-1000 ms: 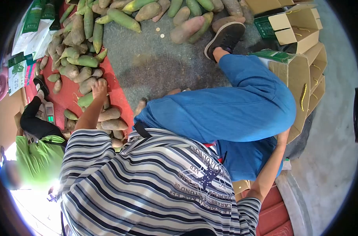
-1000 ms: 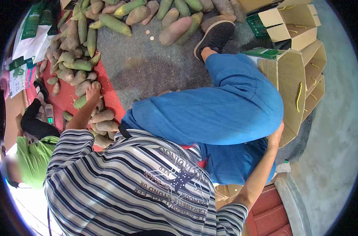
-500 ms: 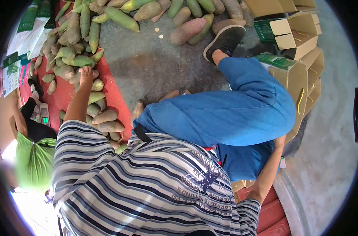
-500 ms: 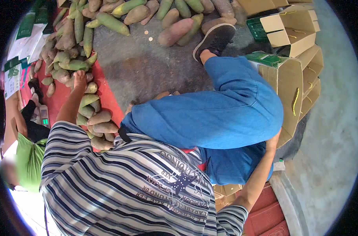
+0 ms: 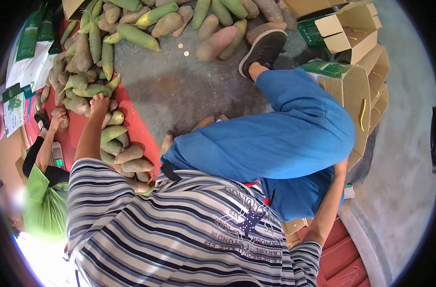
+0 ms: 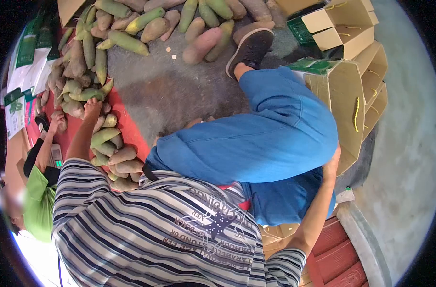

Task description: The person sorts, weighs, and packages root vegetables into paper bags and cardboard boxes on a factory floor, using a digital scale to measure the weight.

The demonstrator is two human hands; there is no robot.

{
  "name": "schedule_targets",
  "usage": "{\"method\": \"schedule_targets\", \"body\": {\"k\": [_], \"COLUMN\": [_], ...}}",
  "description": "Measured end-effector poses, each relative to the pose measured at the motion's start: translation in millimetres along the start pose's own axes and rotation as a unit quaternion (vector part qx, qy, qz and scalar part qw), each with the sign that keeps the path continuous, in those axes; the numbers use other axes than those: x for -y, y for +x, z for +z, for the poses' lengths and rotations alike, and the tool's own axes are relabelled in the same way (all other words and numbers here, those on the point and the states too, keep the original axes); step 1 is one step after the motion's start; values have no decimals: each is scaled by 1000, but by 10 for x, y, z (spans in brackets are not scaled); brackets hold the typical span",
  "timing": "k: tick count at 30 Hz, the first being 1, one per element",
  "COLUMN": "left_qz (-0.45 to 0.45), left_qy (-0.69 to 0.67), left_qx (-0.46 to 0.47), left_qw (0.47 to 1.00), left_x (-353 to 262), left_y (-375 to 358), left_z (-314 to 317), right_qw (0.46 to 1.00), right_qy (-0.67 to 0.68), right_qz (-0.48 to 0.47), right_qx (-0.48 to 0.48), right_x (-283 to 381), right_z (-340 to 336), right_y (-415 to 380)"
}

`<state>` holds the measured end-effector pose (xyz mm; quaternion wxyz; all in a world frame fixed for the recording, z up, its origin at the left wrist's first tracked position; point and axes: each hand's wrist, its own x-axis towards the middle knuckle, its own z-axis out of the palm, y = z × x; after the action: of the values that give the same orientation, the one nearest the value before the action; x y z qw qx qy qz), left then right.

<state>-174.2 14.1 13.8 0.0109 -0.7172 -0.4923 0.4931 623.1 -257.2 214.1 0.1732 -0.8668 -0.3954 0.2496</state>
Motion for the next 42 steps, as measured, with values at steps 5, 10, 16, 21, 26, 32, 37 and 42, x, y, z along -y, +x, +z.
{"method": "schedule_targets", "body": {"k": [5, 10, 16, 21, 26, 32, 37, 42], "left_qz": [115, 110, 62, -57, -67, -35, 45, 187], "left_qy": [9, -239, -417, -101, 5, 15, -5, -107], "left_qx": [-49, -266, -432, -213, -89, -40, -73, -89], "left_qw": [992, 928, 797, 970, 994, 998, 996, 973], "left_x": [-419, -1056, -1132, -486, -105, -131, -111, -557], "left_y": [-219, -138, -73, 228, 241, 402, 539, 371], "left_z": [-1001, -2024, -2257, -795, -334, -495, -261, -711], "right_qw": [999, 997, 998, 999, 999, 998, 998, 999], "right_qy": [-41, -46, -50, -1, -21, -18, 6, 0], "right_qz": [-14, -50, -39, -26, -38, -51, -69, 19], "right_qx": [-7, -25, -8, -23, -19, 9, -8, 37], "right_x": [88, 175, -39, 44, 211, 349, -71, 202], "right_z": [23, 50, 48, 32, 49, -31, -4, -53], "right_y": [39, 10, 68, 10, -3, 12, 60, 41]}}
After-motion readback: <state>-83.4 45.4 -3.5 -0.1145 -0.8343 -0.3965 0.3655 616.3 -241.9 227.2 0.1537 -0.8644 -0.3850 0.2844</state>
